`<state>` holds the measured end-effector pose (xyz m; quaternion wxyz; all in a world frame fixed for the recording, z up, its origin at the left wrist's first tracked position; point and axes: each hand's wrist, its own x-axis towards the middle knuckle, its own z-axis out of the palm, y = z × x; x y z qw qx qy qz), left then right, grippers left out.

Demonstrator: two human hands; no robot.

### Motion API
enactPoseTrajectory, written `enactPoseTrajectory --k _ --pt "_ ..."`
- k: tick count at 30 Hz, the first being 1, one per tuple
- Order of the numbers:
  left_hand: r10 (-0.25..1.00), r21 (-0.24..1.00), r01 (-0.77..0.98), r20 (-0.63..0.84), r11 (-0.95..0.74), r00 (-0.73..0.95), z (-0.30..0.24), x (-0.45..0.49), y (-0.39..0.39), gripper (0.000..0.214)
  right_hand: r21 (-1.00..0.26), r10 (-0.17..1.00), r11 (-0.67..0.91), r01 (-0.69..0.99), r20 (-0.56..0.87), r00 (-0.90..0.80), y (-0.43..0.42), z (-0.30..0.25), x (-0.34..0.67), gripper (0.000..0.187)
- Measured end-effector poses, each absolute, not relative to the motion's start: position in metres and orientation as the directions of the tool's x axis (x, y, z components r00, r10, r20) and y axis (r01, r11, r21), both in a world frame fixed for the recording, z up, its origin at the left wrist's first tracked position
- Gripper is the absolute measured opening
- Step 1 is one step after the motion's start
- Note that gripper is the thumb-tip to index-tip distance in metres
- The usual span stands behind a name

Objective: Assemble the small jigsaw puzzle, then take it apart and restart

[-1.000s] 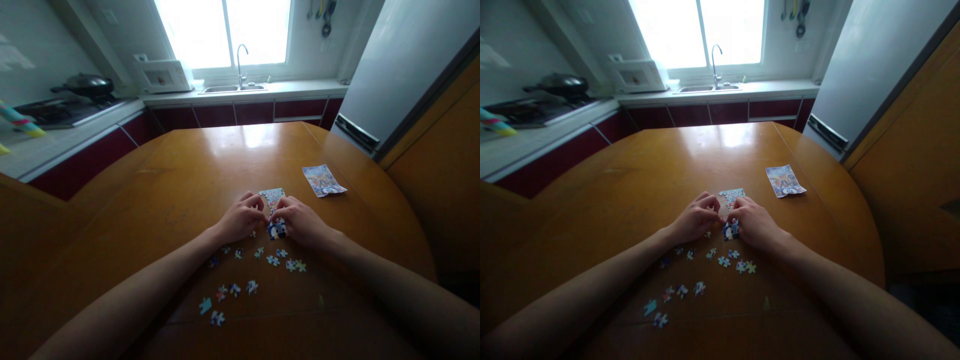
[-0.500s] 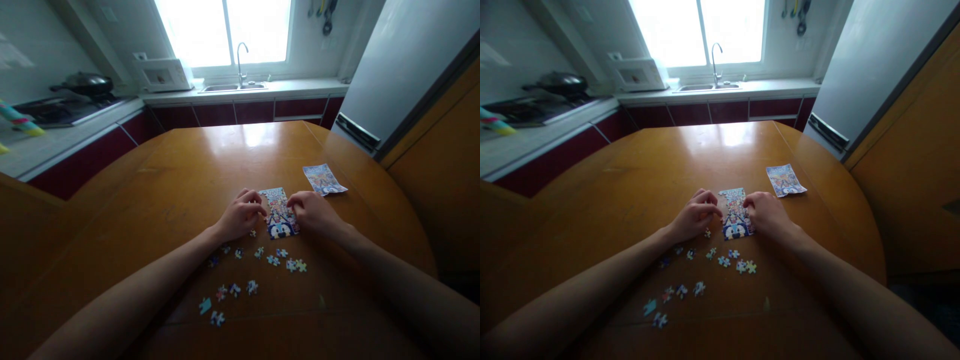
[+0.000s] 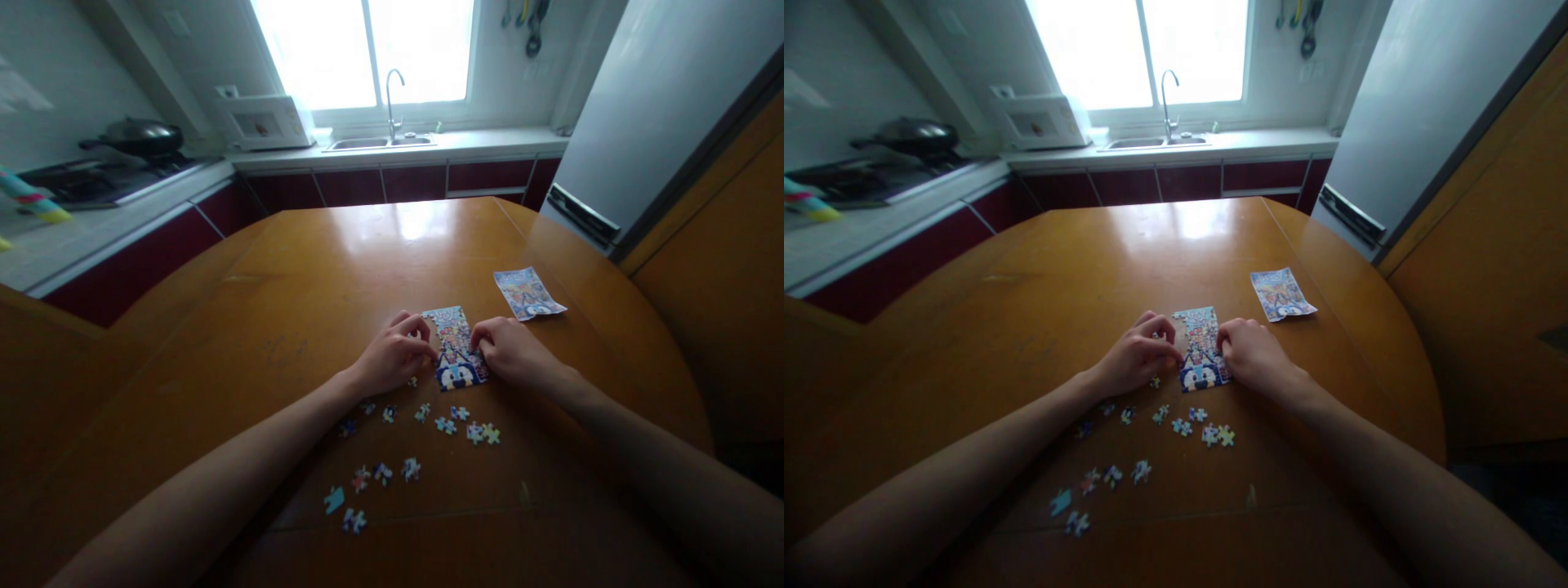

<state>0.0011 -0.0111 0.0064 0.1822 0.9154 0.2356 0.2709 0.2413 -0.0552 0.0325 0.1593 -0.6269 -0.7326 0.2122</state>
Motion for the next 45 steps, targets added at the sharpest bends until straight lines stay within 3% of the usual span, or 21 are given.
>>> enactPoseTrajectory --k 34,45 --pt "0.5 0.462 0.305 0.392 -0.833 0.772 0.008 0.001 -0.013 0.034 -0.548 0.983 0.123 0.828 -0.049 -0.179 -0.057 0.034 0.242 0.024" --pt "0.544 0.472 0.345 0.396 -0.812 0.74 0.007 0.002 -0.012 0.038 -0.624 0.978 0.122 0.772 -0.057 -0.2 -0.051 0.03 0.25 0.027"
